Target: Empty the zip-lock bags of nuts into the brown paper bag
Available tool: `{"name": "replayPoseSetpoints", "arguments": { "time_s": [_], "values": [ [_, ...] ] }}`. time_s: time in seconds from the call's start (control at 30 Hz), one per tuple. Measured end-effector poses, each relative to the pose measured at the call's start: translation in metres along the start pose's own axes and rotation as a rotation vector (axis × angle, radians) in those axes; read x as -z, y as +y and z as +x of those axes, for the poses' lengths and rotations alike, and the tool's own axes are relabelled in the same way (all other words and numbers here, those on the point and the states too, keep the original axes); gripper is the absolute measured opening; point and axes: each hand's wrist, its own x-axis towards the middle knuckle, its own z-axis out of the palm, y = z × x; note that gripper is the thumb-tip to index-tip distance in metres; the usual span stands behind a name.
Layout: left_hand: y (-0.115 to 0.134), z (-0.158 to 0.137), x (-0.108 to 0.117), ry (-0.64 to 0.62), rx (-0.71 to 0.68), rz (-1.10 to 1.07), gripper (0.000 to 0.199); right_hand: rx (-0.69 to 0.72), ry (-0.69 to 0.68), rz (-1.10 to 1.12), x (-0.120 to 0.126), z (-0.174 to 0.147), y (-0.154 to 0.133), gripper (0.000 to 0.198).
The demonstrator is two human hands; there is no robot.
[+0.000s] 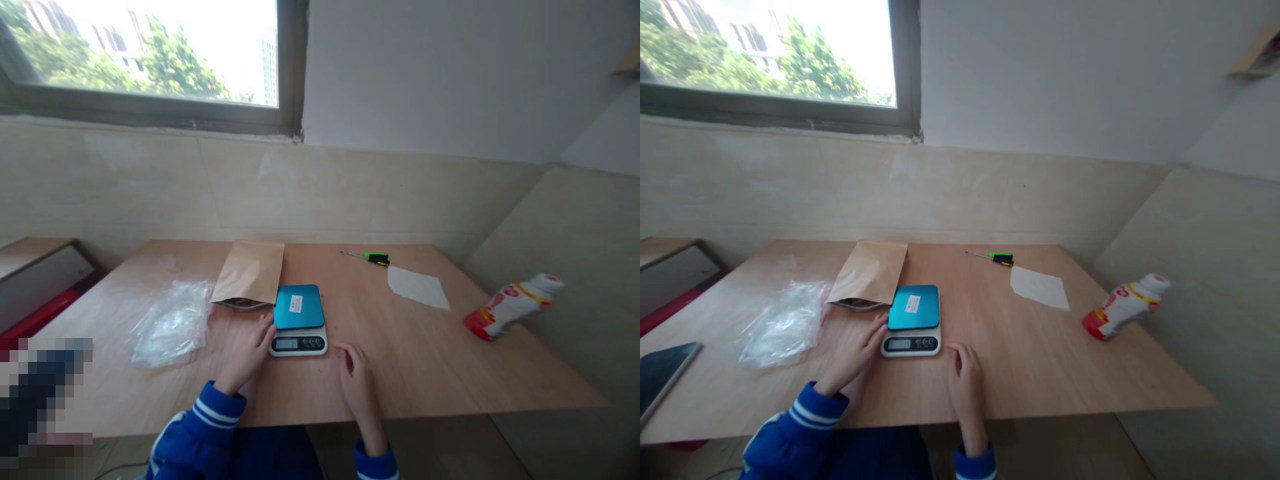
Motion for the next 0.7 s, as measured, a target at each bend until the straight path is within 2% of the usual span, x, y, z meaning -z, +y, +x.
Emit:
{"name": "replayPoseSetpoints", "arguments": {
  "time_s": [0.27, 0.37, 0.47, 0.7],
  "values": [
    [0.003, 0.01, -0.013, -0.169, -0.043, -0.069, 0.054, -0.075, 0.06, 0.069, -0.006, -0.001, 0.008, 0.03],
    [0.004, 0.008, -0.018, -0.151, -0.033, -0.059, 0.052, -0.092, 0.157, 0.028, -0.01, 0.0, 0.011, 0.033],
    [0.004, 0.003, -0.02, -0.112, -0.019, -0.041, 0.051, -0.074, 0.226, -0.106, -0.012, 0.001, 0.011, 0.037],
    [-0.004, -0.003, -0.021, -0.059, -0.064, 0.032, 0.045, 0.017, 0.142, -0.169, -0.01, 0.0, 0.01, 0.034]
  ]
}}
